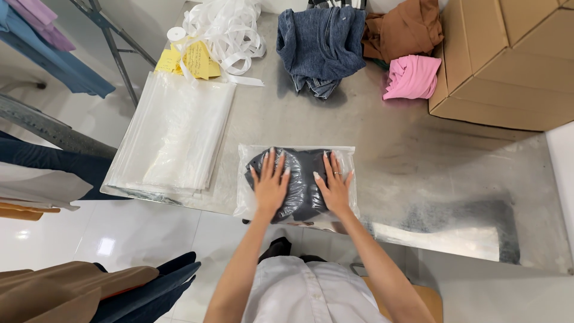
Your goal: The person places a folded black garment into a clear plastic bag, seals it, and sets it on a metal table. They then open a cardboard box, place the bagged garment inside, close the box, and tie a white ribbon around it.
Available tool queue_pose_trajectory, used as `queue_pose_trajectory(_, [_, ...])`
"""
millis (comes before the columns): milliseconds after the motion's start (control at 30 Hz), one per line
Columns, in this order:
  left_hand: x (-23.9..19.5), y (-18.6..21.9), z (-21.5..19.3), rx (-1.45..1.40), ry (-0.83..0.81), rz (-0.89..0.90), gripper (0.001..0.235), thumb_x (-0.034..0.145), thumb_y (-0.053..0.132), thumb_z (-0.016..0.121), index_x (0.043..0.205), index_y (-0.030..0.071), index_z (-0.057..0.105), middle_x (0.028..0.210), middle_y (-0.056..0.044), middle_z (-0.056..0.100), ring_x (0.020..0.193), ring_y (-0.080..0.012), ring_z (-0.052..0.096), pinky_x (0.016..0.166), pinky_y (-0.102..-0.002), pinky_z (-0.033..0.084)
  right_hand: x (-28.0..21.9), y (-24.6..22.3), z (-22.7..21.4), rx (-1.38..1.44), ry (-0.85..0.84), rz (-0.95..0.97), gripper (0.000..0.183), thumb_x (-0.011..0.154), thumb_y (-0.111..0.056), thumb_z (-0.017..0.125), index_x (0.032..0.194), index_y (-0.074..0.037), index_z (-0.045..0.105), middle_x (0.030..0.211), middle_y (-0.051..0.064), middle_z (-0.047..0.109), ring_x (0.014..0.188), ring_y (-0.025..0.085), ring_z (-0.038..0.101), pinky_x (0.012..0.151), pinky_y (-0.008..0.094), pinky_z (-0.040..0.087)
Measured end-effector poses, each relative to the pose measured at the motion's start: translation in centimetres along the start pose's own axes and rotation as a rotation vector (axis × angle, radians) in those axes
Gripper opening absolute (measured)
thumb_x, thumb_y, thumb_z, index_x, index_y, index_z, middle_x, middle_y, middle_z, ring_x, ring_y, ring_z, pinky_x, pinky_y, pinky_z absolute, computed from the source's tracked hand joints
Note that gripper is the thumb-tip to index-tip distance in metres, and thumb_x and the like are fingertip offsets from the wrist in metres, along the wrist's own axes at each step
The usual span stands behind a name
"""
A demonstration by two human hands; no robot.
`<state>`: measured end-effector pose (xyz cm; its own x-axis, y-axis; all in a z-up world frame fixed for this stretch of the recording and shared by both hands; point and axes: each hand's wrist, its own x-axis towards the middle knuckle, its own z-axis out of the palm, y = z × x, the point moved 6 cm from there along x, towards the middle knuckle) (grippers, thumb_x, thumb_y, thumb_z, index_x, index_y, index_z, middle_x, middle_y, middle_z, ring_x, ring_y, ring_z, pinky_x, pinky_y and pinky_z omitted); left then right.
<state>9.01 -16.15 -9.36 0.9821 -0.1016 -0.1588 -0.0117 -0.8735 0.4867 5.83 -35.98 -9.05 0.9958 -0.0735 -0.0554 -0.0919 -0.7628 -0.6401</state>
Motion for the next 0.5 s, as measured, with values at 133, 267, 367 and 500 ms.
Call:
queue_pose_trajectory(133, [-0.9, -3.6, -1.1, 0.202, 0.017, -0.017, 0.061, 0.104, 0.065, 0.011, 0.161, 0.045, 0.012, 0.172, 0.007, 0.005, 0.157, -0.0149, 0.012, 0.122, -0.061, -0.007, -0.4, 1.0, -1.0, -0.137, 0.050, -0.066, 0.063, 0.106, -0.050, 0.038, 0.163, -0.028, 0.021, 0.170, 0.002, 0.020, 0.152, 0.028, 0.026, 0.117, 0.071, -0.008])
queue_pose_trajectory(267, [-0.6, -5.3, -1.4, 0.226, 0.044, -0.060, 0.060, 0.107, 0.060, 0.009, 0.162, 0.039, 0.013, 0.172, 0.010, 0.006, 0.157, -0.0087, 0.007, 0.123, -0.063, -0.005, -0.1, 2.7, -1.5, -0.295, 0.013, -0.092, 0.064, 0.107, -0.055, 0.027, 0.164, -0.028, 0.016, 0.171, -0.004, 0.012, 0.154, 0.019, 0.019, 0.121, 0.064, -0.009])
queue_pose_trajectory(367, [0.2, -6.5, -0.9, 0.244, 0.069, -0.046, 0.058, 0.108, 0.056, 0.009, 0.163, 0.036, 0.014, 0.171, 0.011, 0.007, 0.156, -0.0078, 0.007, 0.123, -0.063, -0.002, 0.0, 3.5, -1.6, -0.369, -0.021, -0.096, 0.063, 0.108, -0.056, 0.022, 0.164, -0.028, 0.015, 0.171, -0.006, 0.011, 0.155, 0.014, 0.017, 0.123, 0.061, -0.010])
queue_pose_trajectory(500, [1.7, -8.4, 0.6, 0.272, 0.073, -0.029, 0.060, 0.108, 0.058, 0.007, 0.163, 0.033, 0.015, 0.170, 0.012, 0.013, 0.155, -0.0060, 0.011, 0.124, -0.063, 0.003, 0.8, 5.7, -0.9, -0.407, -0.103, -0.077, 0.064, 0.108, -0.060, 0.014, 0.164, -0.030, 0.012, 0.171, -0.008, 0.012, 0.154, 0.013, 0.017, 0.121, 0.063, -0.012])
